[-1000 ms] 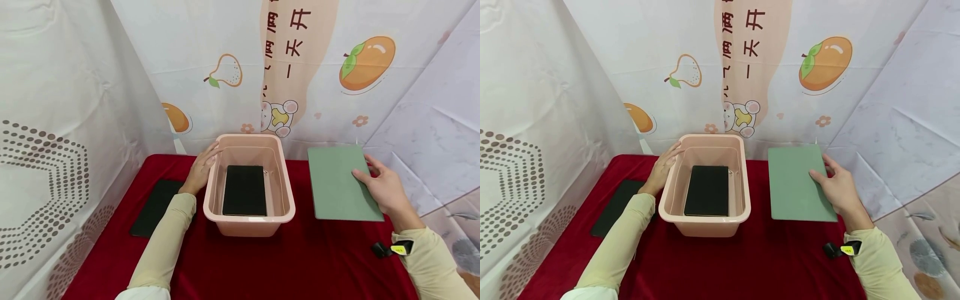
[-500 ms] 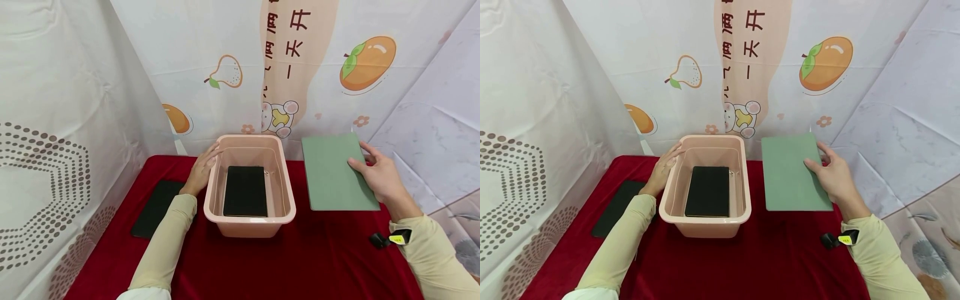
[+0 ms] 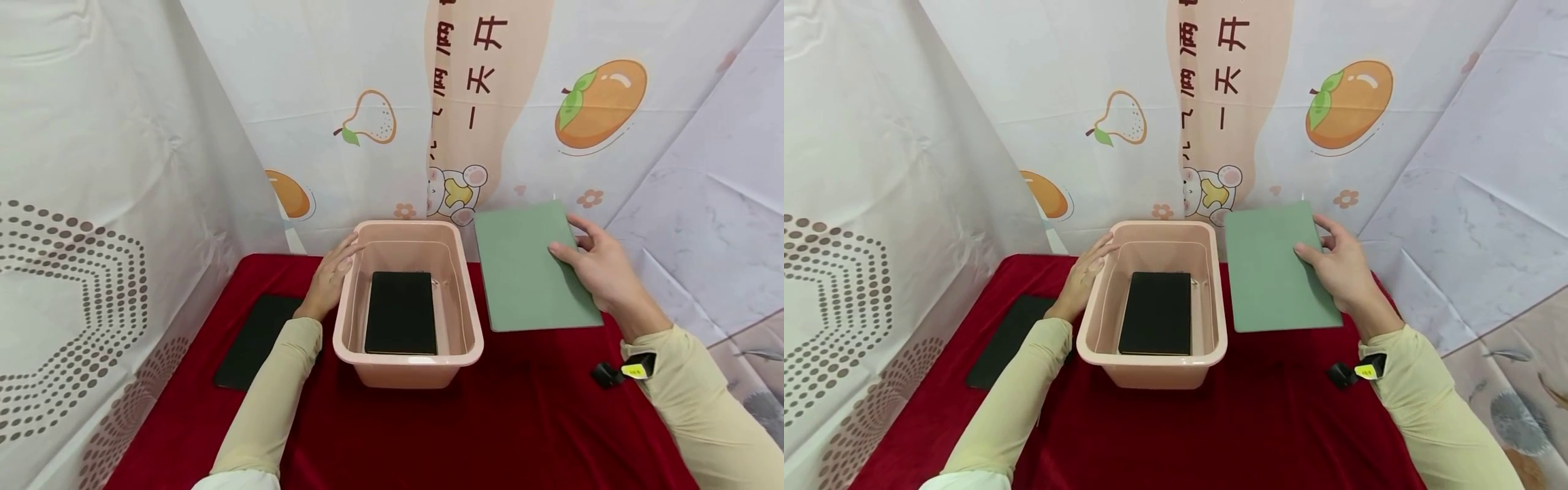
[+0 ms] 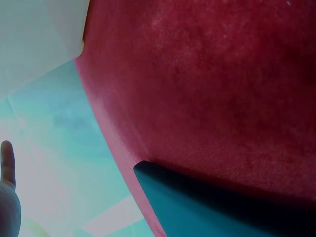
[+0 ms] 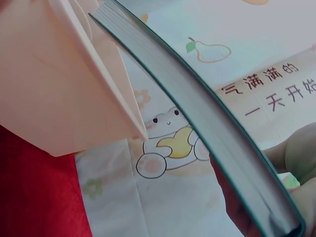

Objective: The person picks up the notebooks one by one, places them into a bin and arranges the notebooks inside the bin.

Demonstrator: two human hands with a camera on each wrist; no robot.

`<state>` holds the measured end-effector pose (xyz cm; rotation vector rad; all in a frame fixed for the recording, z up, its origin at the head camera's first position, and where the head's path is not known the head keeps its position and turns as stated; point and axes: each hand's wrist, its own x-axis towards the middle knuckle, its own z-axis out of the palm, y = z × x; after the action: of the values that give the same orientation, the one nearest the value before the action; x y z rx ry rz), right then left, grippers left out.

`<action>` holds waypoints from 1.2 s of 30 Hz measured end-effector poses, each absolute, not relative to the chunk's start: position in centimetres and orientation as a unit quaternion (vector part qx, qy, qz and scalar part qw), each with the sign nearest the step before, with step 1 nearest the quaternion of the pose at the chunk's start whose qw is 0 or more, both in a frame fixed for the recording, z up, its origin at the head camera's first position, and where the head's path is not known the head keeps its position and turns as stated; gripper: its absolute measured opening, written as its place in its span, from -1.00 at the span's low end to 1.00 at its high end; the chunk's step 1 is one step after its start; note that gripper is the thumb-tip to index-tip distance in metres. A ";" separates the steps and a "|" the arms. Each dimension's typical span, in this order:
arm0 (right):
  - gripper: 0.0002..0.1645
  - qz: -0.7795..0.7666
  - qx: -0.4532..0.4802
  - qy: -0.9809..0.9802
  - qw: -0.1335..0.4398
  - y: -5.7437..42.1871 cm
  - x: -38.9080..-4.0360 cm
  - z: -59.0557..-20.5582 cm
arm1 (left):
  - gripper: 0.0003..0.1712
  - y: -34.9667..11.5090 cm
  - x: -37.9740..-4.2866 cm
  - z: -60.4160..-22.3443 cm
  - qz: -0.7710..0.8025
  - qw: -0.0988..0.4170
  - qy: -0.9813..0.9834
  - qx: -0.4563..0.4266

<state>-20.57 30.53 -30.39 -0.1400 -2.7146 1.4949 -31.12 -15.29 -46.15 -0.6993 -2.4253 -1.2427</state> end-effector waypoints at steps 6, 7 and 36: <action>-0.04 0.480 -0.038 -0.876 0.024 29.4 -21.5 -29.8 | -0.45 -15.2 -31.0 -46.2 -0.437 0.157 -0.852 -0.241; -0.04 0.483 -0.038 -0.875 0.024 29.4 -21.6 -29.7 | -0.45 -15.2 -31.1 -46.2 -0.435 0.157 -0.853 -0.241; -0.13 0.531 -0.030 -0.847 0.010 24.5 -25.0 -29.2 | -0.46 -15.5 -31.4 -46.4 -0.430 0.168 -0.851 -0.249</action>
<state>-24.96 24.54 -29.15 -0.0940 -2.6428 1.6581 -31.43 -15.52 -46.41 -0.7083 -2.4210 -1.2242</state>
